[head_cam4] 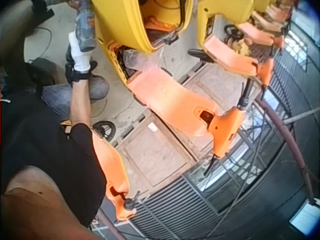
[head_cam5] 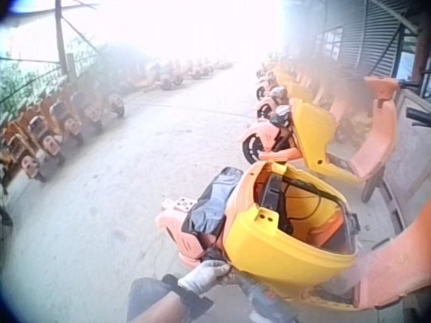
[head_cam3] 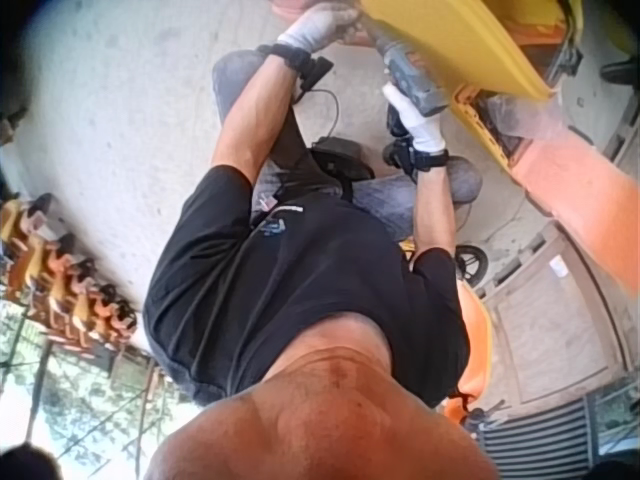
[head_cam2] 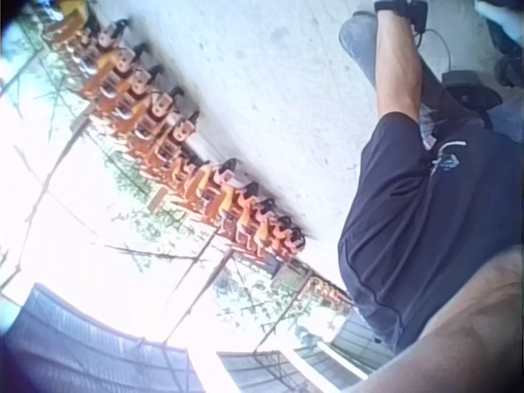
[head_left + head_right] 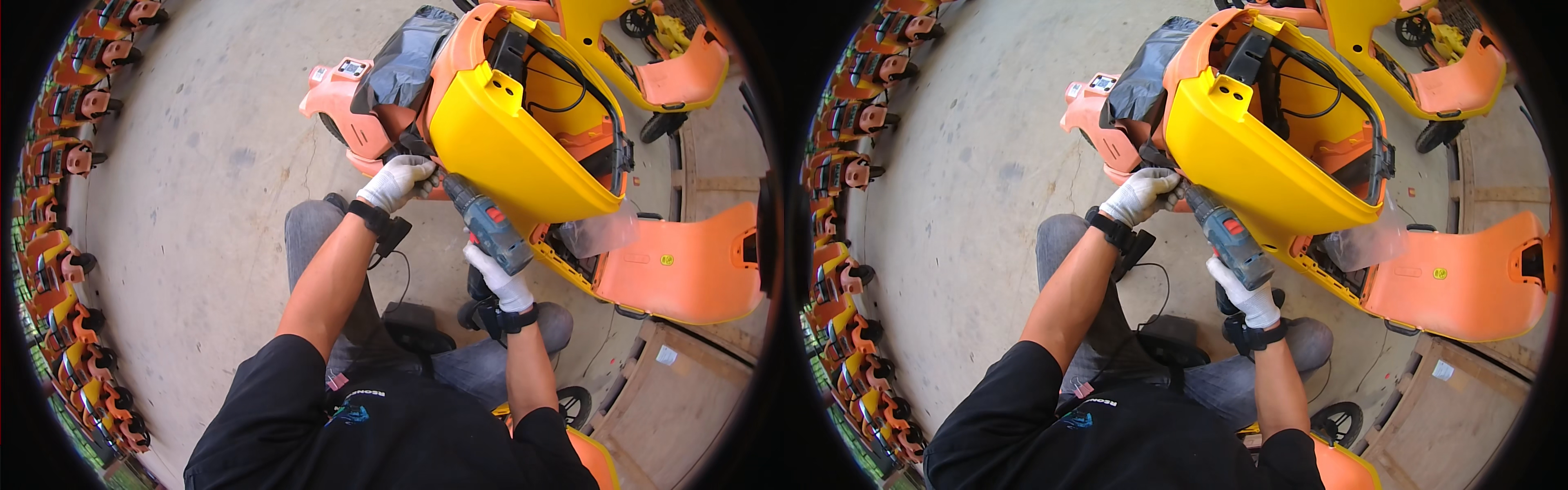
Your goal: The person uses a cordless impact driver to fasten screws into the yellow plastic body of a scooter. They work on the side panel and the front section, securing the components to the frame while seated on a rolling stool.
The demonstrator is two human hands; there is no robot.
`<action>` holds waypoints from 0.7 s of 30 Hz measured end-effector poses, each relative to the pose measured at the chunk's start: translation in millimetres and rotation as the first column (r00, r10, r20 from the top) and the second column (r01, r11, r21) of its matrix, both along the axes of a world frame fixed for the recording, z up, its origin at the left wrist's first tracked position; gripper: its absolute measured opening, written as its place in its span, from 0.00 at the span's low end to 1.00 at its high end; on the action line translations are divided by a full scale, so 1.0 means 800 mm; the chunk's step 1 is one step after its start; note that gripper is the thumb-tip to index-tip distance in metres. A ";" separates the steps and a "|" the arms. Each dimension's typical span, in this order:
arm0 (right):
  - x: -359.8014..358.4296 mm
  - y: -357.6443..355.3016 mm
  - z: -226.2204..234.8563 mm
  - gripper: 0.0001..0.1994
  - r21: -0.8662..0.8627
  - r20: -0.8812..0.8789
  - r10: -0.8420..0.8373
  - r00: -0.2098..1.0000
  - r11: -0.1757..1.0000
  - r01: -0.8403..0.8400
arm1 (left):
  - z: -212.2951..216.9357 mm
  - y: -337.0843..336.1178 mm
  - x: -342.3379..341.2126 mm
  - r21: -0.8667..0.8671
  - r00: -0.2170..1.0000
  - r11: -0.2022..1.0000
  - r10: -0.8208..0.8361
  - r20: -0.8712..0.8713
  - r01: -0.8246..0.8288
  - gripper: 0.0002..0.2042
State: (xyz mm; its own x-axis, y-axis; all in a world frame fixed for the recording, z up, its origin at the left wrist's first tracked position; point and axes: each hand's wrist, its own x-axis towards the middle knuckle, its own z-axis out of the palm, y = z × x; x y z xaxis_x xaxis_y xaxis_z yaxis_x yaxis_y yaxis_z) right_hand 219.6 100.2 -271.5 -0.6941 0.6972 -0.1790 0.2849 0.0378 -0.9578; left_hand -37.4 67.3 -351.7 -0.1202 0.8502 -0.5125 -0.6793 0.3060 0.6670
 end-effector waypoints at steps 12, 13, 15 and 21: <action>0.011 0.028 0.001 0.12 0.336 0.039 0.143 0.989 0.930 -0.147 | 0.004 0.003 -0.005 -0.010 0.995 0.999 -0.045 -0.090 0.044 0.12; 0.008 0.030 0.009 0.12 0.327 0.047 0.168 0.985 0.929 -0.174 | 0.006 0.002 -0.005 -0.007 0.995 0.999 -0.044 -0.093 0.043 0.12; 0.004 0.036 0.026 0.11 0.310 0.067 0.215 0.974 0.924 -0.226 | 0.005 0.001 -0.006 0.009 0.994 0.999 -0.048 -0.096 0.049 0.12; -0.002 0.052 0.033 0.10 0.312 0.087 0.291 0.953 0.900 -0.304 | 0.004 0.001 -0.005 0.030 0.992 0.998 -0.049 -0.116 0.053 0.13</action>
State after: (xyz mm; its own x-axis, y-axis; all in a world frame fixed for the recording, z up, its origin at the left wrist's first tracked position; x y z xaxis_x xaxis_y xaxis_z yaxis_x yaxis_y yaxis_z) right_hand 217.9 142.0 -245.2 -0.8754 0.4832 -0.0118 0.2476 0.4274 -0.8695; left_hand -41.5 68.2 -348.9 -0.1330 0.8728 -0.4695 -0.5816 0.3149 0.7501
